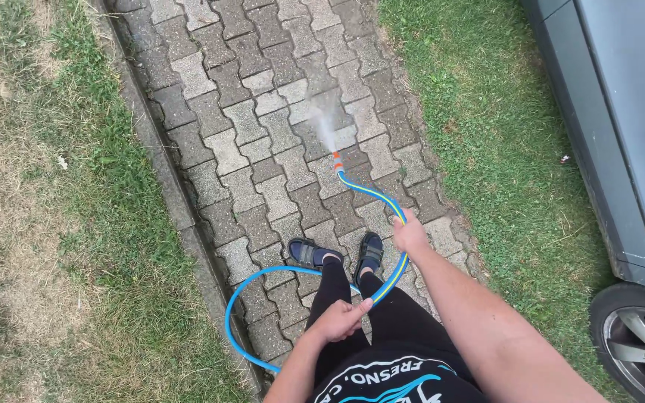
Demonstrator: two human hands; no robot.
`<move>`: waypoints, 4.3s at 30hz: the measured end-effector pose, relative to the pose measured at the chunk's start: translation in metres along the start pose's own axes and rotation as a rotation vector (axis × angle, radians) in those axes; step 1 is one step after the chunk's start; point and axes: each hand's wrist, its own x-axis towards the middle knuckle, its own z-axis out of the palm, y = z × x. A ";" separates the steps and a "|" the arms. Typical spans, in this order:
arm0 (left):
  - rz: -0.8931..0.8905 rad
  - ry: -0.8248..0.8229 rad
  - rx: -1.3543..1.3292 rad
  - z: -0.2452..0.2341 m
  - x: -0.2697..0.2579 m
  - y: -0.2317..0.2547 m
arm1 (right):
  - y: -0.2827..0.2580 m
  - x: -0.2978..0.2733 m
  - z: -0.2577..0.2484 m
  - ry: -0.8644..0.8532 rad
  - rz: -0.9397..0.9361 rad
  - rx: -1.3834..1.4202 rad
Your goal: The person holds a blue garden hose by hand and sprays water onto a paved brick walkway and the adjacent grass edge.
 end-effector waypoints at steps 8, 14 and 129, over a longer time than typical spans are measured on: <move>-0.005 -0.038 0.118 0.038 0.016 0.008 | 0.060 -0.008 -0.029 -0.064 0.074 0.135; -0.039 0.002 0.142 0.053 0.031 0.005 | 0.056 -0.025 -0.052 -0.021 0.099 0.194; -0.224 0.478 0.410 -0.195 0.117 0.083 | 0.012 0.128 -0.209 0.060 0.358 0.795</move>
